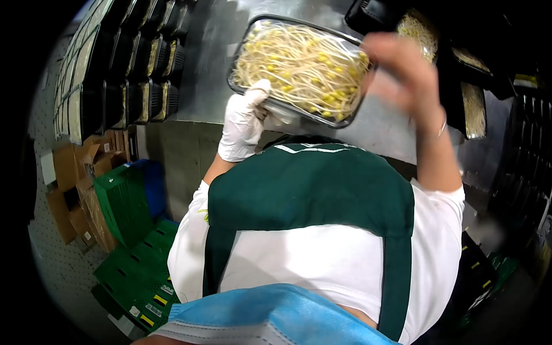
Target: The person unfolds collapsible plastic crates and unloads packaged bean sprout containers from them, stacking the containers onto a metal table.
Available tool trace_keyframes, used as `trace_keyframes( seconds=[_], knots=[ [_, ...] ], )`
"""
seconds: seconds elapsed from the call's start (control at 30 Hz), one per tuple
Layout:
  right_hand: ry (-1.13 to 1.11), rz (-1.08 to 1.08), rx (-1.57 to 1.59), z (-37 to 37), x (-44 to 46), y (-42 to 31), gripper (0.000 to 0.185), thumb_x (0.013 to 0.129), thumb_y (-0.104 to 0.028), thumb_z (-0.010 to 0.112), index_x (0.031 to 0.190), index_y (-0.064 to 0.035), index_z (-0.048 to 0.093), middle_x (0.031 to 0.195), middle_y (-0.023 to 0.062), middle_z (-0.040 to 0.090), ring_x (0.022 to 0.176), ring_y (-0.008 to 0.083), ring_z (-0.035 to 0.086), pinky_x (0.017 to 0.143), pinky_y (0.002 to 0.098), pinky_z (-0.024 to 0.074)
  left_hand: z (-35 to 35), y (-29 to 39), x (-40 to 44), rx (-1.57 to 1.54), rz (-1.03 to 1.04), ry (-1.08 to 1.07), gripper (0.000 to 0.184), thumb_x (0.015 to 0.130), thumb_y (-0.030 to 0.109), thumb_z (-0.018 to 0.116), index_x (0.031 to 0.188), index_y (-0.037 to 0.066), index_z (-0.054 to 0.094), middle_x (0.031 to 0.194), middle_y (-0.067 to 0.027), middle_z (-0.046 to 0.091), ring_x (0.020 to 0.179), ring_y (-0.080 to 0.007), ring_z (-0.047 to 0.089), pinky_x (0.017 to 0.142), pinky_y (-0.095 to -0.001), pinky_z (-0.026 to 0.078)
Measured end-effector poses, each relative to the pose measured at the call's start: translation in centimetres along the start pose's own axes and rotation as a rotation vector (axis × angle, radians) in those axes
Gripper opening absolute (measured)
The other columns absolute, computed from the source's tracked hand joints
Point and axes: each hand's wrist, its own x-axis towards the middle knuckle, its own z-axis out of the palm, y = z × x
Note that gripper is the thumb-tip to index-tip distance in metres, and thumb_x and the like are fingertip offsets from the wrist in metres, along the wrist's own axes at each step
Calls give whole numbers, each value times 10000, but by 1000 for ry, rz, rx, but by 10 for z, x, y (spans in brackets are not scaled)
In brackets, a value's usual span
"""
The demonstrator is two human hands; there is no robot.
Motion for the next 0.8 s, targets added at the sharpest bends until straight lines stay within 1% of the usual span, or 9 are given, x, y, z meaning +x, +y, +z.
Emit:
trace_keyframes(
  seconds=[0.07, 0.13, 0.27, 0.33, 0.4, 0.47, 0.53, 0.67, 0.8],
  knots=[
    [102, 158, -659, -21, 0, 65, 512, 672, -305, 683, 1060, -12, 522, 1025, 157, 552, 934, 291, 529, 766, 379, 441, 1, 0, 1, -63, 21, 23, 260, 794, 157, 523, 935, -57, 564, 736, -147, 611, 559, -227, 600, 450, -268, 460],
    [-135, 484, -1039, -4, -36, 133, 598, 692, -377, 642, 1150, -42, 453, 1089, 148, 527, 979, 275, 517, 785, 359, 432, 2, 1, 2, -38, 57, -24, 257, 802, 152, 508, 945, -58, 549, 733, -151, 611, 536, -224, 592, 434, -267, 448],
    [101, 175, -1316, 13, -52, 161, 561, 719, -422, 591, 1136, -67, 470, 1068, 123, 545, 917, 266, 554, 727, 286, 449, 10, 1, 8, 2, 87, -36, 273, 835, 202, 498, 894, -56, 563, 720, -145, 621, 543, -194, 596, 446, -255, 441],
    [77, 367, -1064, 0, -51, 151, 461, 718, -393, 606, 1028, -54, 570, 940, 115, 604, 802, 280, 589, 695, 294, 456, 9, 7, 3, 212, -37, -93, 305, 832, 250, 523, 844, -47, 593, 726, -142, 629, 565, -182, 597, 477, -231, 433],
    [411, 614, -614, -35, -44, 118, 330, 737, -321, 622, 913, -41, 636, 813, 73, 637, 705, 232, 604, 679, 280, 458, -10, -5, 2, 256, -93, -248, 330, 828, 270, 535, 798, -48, 619, 727, -136, 634, 596, -148, 590, 488, -201, 413],
    [710, 725, 284, -76, -42, 81, 214, 790, -123, 581, 925, 41, 611, 821, 56, 616, 751, 149, 590, 674, 247, 454, -24, -13, -2, 321, -287, -254, 320, 829, 247, 529, 775, -56, 616, 723, -135, 633, 571, -138, 577, 484, -195, 405],
    [683, 496, 478, -81, -39, 18, 206, 805, -65, 538, 962, 60, 586, 877, 110, 612, 811, 176, 588, 711, 248, 441, -36, -35, 8, 114, -458, -235, 316, 835, 251, 508, 889, -51, 582, 796, -141, 627, 584, -148, 564, 488, -193, 398],
    [218, -282, -200, -42, 4, -55, 218, 751, 4, 525, 958, 47, 579, 971, 183, 595, 966, 248, 554, 828, 334, 399, -32, -83, 42, -132, -694, -326, 349, 871, 246, 392, 1018, -43, 522, 917, -152, 589, 819, -223, 575, 633, -295, 473],
    [-200, -298, -445, -9, 16, -64, 221, 701, 11, 554, 918, -21, 582, 997, 109, 605, 993, 275, 545, 892, 345, 332, -32, -106, 56, -425, -569, -413, 315, 855, 252, 421, 991, -16, 515, 869, -117, 561, 760, -231, 550, 672, -325, 469]
  ],
)
